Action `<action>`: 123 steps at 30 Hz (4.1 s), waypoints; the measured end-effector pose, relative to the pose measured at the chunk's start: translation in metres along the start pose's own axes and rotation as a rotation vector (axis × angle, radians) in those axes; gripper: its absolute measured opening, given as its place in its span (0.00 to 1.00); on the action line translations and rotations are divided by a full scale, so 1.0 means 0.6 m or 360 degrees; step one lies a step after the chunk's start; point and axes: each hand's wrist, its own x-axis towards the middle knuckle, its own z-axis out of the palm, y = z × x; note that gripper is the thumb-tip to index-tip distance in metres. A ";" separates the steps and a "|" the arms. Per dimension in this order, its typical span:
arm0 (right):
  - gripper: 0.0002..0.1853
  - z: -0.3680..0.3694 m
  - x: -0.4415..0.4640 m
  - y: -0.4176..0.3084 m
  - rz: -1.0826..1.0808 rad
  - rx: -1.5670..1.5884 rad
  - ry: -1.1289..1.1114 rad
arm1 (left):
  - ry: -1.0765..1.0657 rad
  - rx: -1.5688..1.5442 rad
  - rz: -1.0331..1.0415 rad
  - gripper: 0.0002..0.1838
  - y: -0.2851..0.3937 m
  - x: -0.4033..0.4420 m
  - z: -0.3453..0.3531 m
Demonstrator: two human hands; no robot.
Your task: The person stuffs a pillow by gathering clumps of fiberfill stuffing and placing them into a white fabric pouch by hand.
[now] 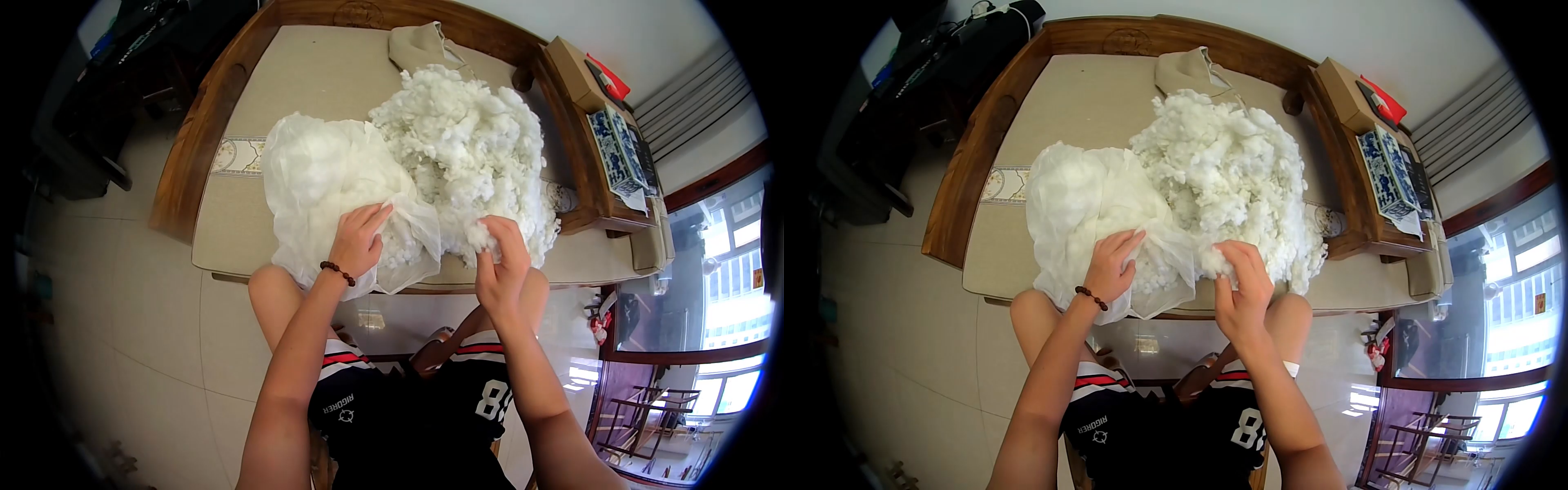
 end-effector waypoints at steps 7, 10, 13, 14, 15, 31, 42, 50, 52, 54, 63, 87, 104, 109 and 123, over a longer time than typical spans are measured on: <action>0.22 -0.009 -0.002 -0.017 -0.0214 0.0003 0.0046 | 0.0009 -0.0010 0.0009 0.33 0.000 0.000 0.001; 0.23 -0.014 0.000 -0.025 -0.0232 0.0000 0.0078 | 0.0001 -0.0024 -0.0003 0.33 0.000 0.001 -0.001; 0.23 -0.019 -0.001 -0.037 -0.0177 0.0015 0.0054 | 0.0038 -0.0009 0.0013 0.34 0.003 0.001 0.000; 0.23 -0.020 -0.002 -0.038 -0.0201 0.0037 0.0037 | 0.0042 -0.0005 0.0011 0.34 0.003 0.002 0.000; 0.23 -0.020 -0.003 -0.039 -0.0224 0.0058 0.0020 | 0.0044 0.0000 0.0009 0.34 0.003 0.002 0.000; 0.13 0.112 -0.042 0.057 0.0626 0.0185 -0.0435 | 0.0237 -0.0165 -0.0074 0.32 0.007 0.001 -0.007; 0.21 0.214 -0.078 0.079 0.0179 -0.0015 -0.0624 | 0.0272 -0.0486 -0.0035 0.32 0.034 0.005 -0.036; 0.28 0.178 -0.100 0.077 -0.0150 -0.0069 -0.0527 | 0.0131 -0.0327 -0.0160 0.35 0.012 -0.006 -0.007; 0.29 0.176 -0.103 0.081 -0.0269 -0.0102 -0.0624 | 0.0157 -0.0361 -0.0177 0.34 0.016 -0.002 -0.011; 0.29 0.194 -0.105 0.091 -0.0366 -0.0270 -0.0843 | 0.0276 -0.0361 -0.0155 0.32 0.023 0.001 -0.018; 0.27 0.270 -0.110 0.118 -0.0290 -0.0660 -0.1181 | 0.0128 -0.0484 -0.0317 0.29 0.029 -0.017 -0.020; 0.35 -0.023 0.265 0.159 -0.0279 -0.0504 -0.0017 | 0.0307 -0.0345 -0.0168 0.22 0.085 0.021 -0.032; 0.23 -0.044 -0.006 0.397 -0.0029 -0.0702 -0.0819 | 0.0007 0.0235 0.0054 0.50 0.224 0.232 -0.016; 0.22 -0.058 -0.022 0.326 -0.0060 -0.0308 -0.0200 | -0.0426 0.0352 0.0262 0.52 0.183 0.249 0.128; 0.57 -0.124 -0.071 0.330 0.1093 -0.0280 0.0344 | -0.0527 0.0734 0.0001 0.38 0.168 0.249 0.134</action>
